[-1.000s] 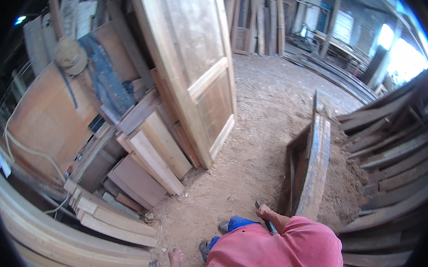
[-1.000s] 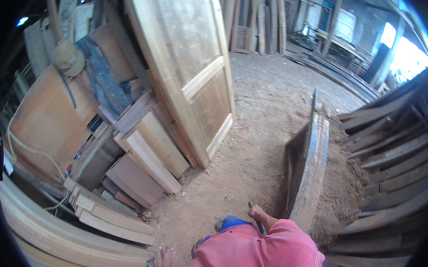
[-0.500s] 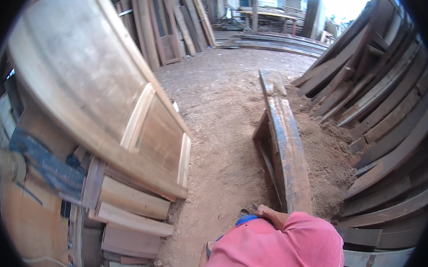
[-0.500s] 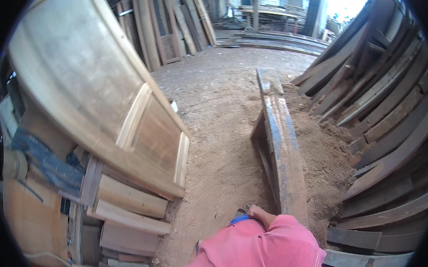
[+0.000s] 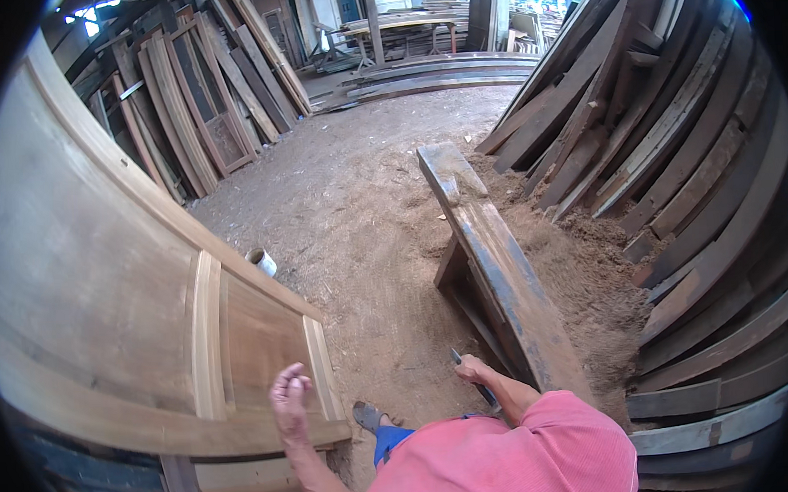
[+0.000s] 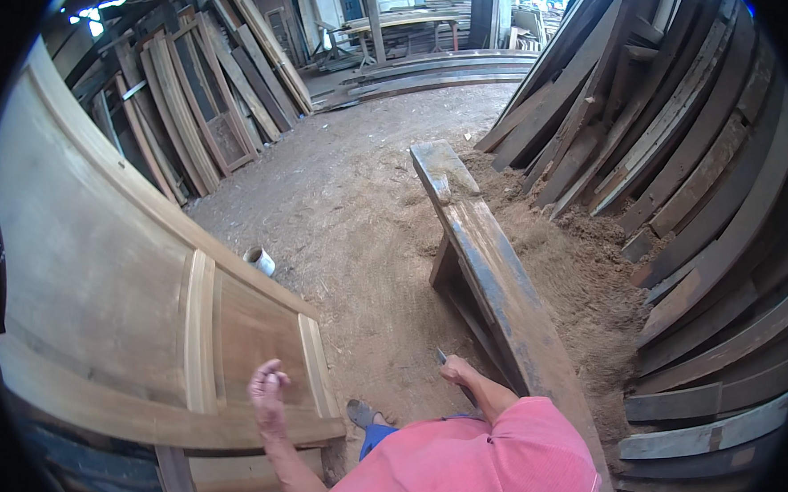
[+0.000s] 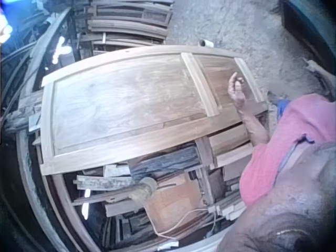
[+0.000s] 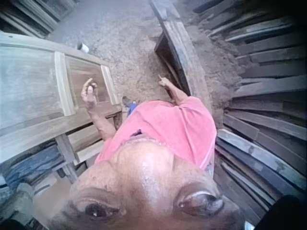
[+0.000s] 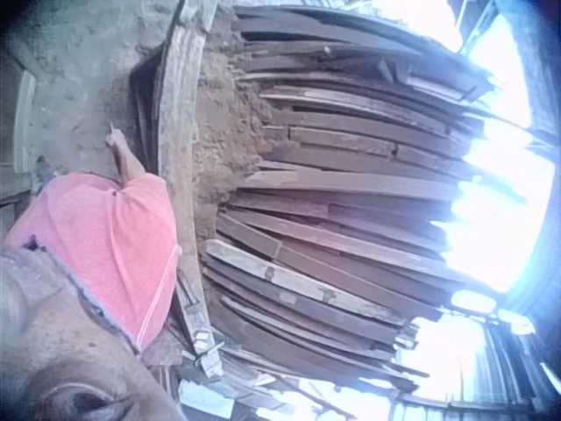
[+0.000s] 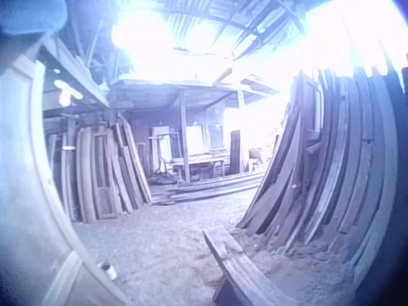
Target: The person uses a chisel and a hammer to carve a small wooden piece while sitting on a low bench. The person walks to an old radio and turns a knob before returning to continue carving the wood piece.
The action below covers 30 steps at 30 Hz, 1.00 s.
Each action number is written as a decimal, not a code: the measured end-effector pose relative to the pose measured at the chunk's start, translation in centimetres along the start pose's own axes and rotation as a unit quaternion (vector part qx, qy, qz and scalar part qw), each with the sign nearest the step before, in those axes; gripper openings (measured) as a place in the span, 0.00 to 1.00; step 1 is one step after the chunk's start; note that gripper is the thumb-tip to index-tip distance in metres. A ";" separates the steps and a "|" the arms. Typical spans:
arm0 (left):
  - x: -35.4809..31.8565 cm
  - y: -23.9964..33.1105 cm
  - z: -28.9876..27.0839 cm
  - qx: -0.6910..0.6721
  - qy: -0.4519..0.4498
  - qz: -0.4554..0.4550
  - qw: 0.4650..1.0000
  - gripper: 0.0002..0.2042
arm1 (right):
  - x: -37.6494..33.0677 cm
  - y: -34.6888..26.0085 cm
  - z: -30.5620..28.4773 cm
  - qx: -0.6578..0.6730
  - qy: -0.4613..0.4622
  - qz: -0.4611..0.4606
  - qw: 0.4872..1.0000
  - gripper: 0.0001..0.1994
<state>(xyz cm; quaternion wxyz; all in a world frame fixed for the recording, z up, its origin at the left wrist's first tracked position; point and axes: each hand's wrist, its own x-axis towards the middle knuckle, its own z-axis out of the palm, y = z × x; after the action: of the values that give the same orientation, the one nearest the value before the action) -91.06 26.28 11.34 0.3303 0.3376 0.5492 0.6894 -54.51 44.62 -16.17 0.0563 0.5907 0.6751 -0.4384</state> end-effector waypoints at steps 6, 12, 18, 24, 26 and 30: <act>15.4 10.2 -3.4 -0.048 -0.172 0.200 0.963 0.21 | 3.6 -0.5 1.4 -0.041 0.011 0.061 0.997 0.17; 29.6 16.2 0.2 -0.096 -0.365 0.384 0.842 0.25 | 4.7 -1.4 2.8 0.167 0.048 0.281 0.944 0.12; 39.3 22.5 3.5 -0.158 -0.400 0.594 0.680 0.12 | 15.2 -3.7 1.0 0.101 -0.043 0.263 0.959 0.08; 49.4 25.3 13.5 -0.160 -0.334 0.678 0.635 0.11 | 35.0 -13.0 -11.3 0.029 0.026 0.169 0.985 0.11; 51.6 26.4 13.9 -0.142 -0.331 0.683 0.636 0.11 | 44.0 -20.1 -17.6 -0.058 0.072 0.035 0.995 0.14; 61.2 23.5 16.2 -0.159 -0.360 0.657 0.642 0.11 | 50.6 -33.7 -28.7 0.059 0.157 0.009 0.986 0.14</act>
<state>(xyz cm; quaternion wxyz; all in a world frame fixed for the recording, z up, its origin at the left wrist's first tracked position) -113.51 81.32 43.42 0.0104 0.7739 -0.0977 0.6256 -85.39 104.17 -11.06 -0.0813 0.6602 0.6436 -0.3787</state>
